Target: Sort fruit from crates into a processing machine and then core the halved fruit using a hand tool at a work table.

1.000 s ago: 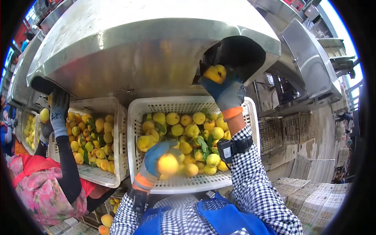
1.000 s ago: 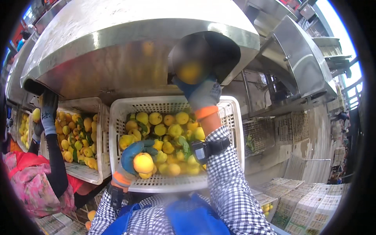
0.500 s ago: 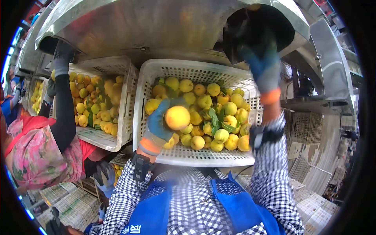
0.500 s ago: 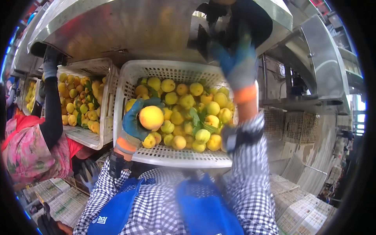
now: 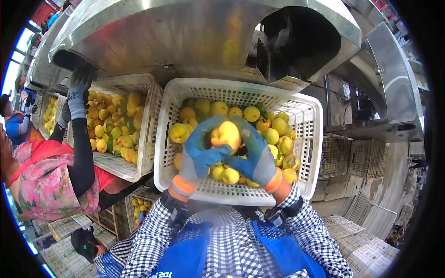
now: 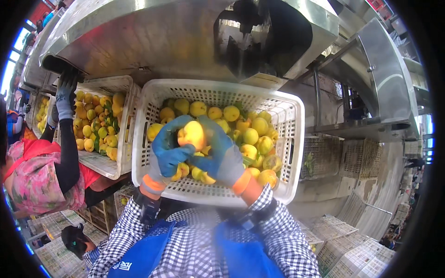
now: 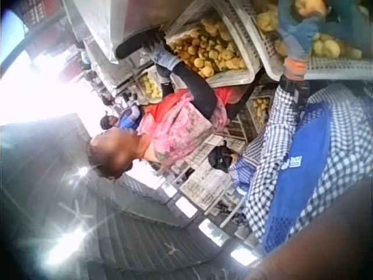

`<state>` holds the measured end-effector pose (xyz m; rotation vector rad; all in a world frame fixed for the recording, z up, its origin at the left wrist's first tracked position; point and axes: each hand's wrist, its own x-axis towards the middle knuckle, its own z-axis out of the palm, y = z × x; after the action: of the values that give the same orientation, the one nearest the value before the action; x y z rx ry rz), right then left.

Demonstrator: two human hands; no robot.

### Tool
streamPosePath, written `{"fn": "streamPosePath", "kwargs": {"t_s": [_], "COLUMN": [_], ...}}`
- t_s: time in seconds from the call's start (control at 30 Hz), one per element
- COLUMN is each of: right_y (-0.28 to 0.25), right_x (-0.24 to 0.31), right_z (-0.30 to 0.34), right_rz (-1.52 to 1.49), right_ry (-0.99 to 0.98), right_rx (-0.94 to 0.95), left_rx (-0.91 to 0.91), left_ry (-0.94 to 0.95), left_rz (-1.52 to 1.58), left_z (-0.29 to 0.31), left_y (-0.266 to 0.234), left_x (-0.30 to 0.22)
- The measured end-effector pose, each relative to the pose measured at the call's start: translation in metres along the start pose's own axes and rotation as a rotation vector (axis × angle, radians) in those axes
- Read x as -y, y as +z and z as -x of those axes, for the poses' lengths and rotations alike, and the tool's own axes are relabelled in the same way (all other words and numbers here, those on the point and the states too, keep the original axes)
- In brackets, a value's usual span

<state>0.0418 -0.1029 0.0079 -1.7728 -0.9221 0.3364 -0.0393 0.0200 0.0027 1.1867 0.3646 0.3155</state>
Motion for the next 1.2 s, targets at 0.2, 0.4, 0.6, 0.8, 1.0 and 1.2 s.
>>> {"fn": "streamPosePath", "kwargs": {"t_s": [0.2, 0.4, 0.6, 0.8, 1.0, 1.2], "right_y": [0.004, 0.014, -0.004, -0.069, -0.071, -0.152], "right_x": [0.009, -0.003, 0.006, -0.020, -0.044, -0.095], "right_z": [-0.006, -0.012, -0.028, -0.083, -0.112, -0.165], "right_rz": [0.255, 0.300, 0.491, 0.429, 0.635, 0.819], "right_ry": [-0.169, -0.195, -0.273, -0.192, -0.105, 0.173], "right_rx": [-0.145, -0.345, -0.463, -0.614, -0.562, -0.201], "left_rx": [0.012, 0.004, 0.008, 0.043, -0.136, -0.090], "left_ry": [0.249, 0.335, 0.372, 0.164, -0.245, -0.109], "left_rz": [-0.330, -0.469, -0.409, -0.263, -0.227, -0.516], "left_z": [-0.012, -0.023, -0.039, -0.031, 0.003, 0.008], "left_y": [0.002, 0.013, 0.019, -0.008, -0.064, -0.088], "left_x": [-0.007, -0.012, -0.010, -0.019, 0.006, 0.017]}}
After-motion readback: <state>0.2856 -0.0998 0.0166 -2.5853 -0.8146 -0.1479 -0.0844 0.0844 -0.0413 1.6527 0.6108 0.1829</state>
